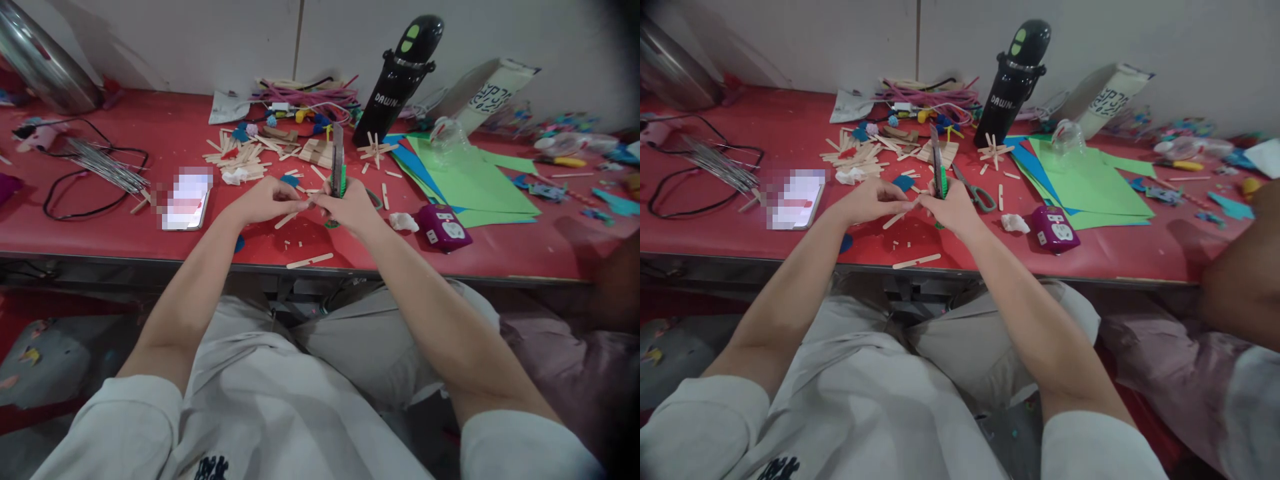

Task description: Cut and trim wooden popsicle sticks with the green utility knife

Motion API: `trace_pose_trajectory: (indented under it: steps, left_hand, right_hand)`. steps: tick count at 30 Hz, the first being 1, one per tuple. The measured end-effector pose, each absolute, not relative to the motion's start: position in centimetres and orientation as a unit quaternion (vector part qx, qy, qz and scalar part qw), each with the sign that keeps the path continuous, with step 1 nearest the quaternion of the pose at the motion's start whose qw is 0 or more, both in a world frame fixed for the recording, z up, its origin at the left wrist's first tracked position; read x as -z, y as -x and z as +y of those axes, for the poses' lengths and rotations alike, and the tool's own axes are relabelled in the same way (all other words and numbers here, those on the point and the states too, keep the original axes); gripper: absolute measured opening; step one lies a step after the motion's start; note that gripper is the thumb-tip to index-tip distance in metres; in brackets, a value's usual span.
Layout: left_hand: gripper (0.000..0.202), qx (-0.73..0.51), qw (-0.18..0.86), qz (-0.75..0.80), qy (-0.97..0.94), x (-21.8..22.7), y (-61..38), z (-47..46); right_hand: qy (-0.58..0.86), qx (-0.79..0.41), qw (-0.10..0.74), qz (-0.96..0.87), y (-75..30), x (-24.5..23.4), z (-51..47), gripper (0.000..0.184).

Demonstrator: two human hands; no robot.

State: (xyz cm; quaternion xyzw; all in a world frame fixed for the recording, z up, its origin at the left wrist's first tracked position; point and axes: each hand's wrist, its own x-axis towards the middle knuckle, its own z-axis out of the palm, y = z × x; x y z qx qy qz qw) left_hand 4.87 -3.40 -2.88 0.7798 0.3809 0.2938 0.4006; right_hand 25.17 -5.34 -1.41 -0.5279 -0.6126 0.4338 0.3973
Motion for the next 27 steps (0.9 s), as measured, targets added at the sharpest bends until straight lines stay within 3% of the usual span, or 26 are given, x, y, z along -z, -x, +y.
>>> trace_pose_trajectory:
  steps: [3,7,13,17,19,23,25,27]
  left_hand:
    - [0.026,-0.264,0.439,0.381,-0.770,2.9,-3.9,-3.8]
    - [0.021,-0.270,0.408,0.408,-0.771,3.3,-3.7,-3.7]
    - [0.013,-0.305,0.246,0.469,-0.792,4.2,-3.8,-3.1]
    - [0.019,-0.275,0.211,0.501,-0.793,4.1,-3.5,-3.3]
    - [0.020,-0.259,0.209,0.511,-0.792,3.8,-3.5,-3.5]
    - [0.019,-0.241,0.212,0.527,-0.787,3.3,-3.8,-4.0]
    - [0.018,-0.237,0.214,0.532,-0.784,3.3,-4.0,-4.0]
    - [0.019,-0.241,0.213,0.530,-0.785,3.4,-4.0,-4.0]
  right_hand:
    - [0.534,-0.430,0.423,-0.592,-25.7,1.4,-5.3,0.033]
    - [0.567,-0.401,0.421,-0.584,-26.4,1.2,-5.4,0.030]
    - [0.630,-0.191,0.277,-0.699,-28.7,1.3,-5.2,0.017]
    - [0.595,-0.267,0.213,-0.727,-29.7,0.7,-6.1,0.008]
    - [0.567,-0.342,0.194,-0.724,-29.7,0.3,-7.0,0.018]
    - [0.539,-0.359,0.185,-0.739,-29.1,0.4,-9.0,0.025]
    - [0.519,-0.360,0.181,-0.754,-28.7,0.7,-9.6,0.048]
    - [0.509,-0.329,0.180,-0.775,-28.4,1.0,-9.9,0.055]
